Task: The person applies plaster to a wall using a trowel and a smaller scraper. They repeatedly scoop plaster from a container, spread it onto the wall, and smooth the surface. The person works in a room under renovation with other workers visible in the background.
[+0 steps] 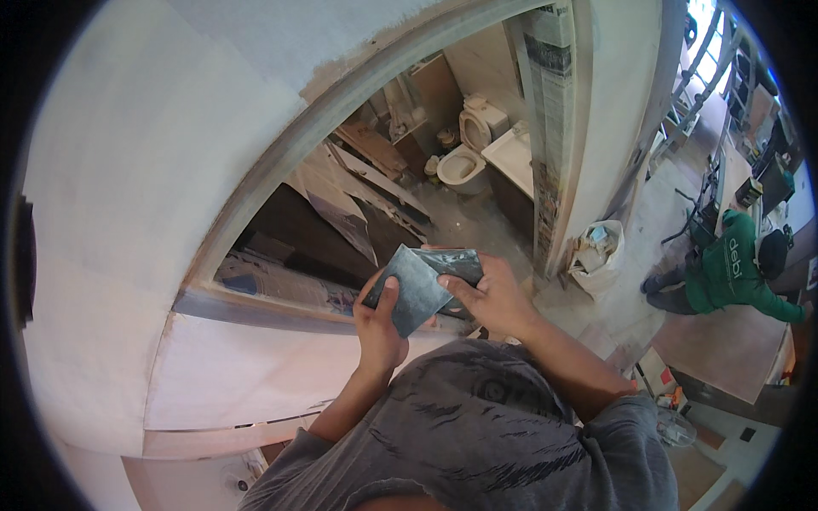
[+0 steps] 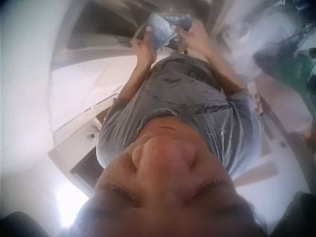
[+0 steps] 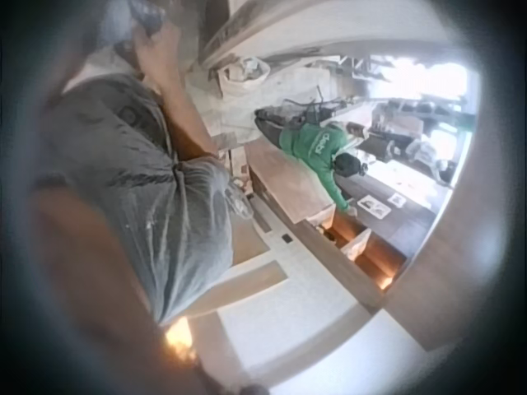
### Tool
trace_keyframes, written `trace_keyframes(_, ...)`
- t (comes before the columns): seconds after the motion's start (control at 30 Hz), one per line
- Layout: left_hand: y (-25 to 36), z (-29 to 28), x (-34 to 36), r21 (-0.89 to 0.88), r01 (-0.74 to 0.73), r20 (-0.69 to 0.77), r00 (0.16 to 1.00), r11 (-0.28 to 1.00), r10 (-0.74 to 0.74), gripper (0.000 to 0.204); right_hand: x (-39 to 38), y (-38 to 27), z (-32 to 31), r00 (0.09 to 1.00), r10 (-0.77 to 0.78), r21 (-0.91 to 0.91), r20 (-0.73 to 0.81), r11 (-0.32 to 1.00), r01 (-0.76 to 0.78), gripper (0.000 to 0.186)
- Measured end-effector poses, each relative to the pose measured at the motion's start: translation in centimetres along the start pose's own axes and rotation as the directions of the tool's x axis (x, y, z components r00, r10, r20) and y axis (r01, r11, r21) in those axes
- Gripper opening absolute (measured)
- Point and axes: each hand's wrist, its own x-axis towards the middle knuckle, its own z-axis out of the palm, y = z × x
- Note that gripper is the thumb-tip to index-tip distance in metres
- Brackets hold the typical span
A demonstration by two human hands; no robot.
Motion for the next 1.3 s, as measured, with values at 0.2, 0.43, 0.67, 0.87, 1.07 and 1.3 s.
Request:
trace_keyframes(0.2, -1.2, -1.3, -0.3, 0.131, 0.024, -0.028, 0.999, 0.991, -0.020, 0.033, -0.4, -1.0, -1.0, 0.996, 0.053, -0.338, 0.078, 0.941, -0.024, 0.026)
trace_keyframes(0.43, -0.3, -1.9, -0.5, 0.429, 0.008, 0.127, 0.990, 0.903, -0.069, 0.030, -0.3, -0.1, -2.3, 0.893, 0.263, -0.647, 0.364, 0.762, 0.040, 0.026)
trace_keyframes(0.67, 0.5, -2.8, 0.5, 0.385, 0.074, 0.161, 0.976, 0.920, -0.146, 0.030, 0.3, -0.3, -1.6, 0.866, 0.324, -0.458, 0.381, 0.880, -0.128, 0.041)
trace_keyframes(0.87, 1.5, -4.3, -0.2, 0.475, -0.060, -0.008, 0.997, 0.878, 0.073, 0.029, -0.8, -0.8, -2.9, 0.980, 0.124, -0.252, 0.157, 0.964, -0.082, 0.049)
trace_keyframes(1.07, 1.2, -4.9, -1.3, 0.025, 0.021, 0.022, 1.000, 0.999, -0.021, 0.034, -1.3, -0.8, -1.9, 0.990, -0.024, -0.294, -0.137, 0.956, -0.018, 0.037)
trace_keyframes(1.3, 2.0, -1.3, -2.4, -0.183, 0.115, 0.001, 0.993, 0.976, -0.117, 0.040, -2.4, -2.2, 2.0, 0.969, -0.028, -0.157, -0.245, 0.988, -0.011, 0.021)
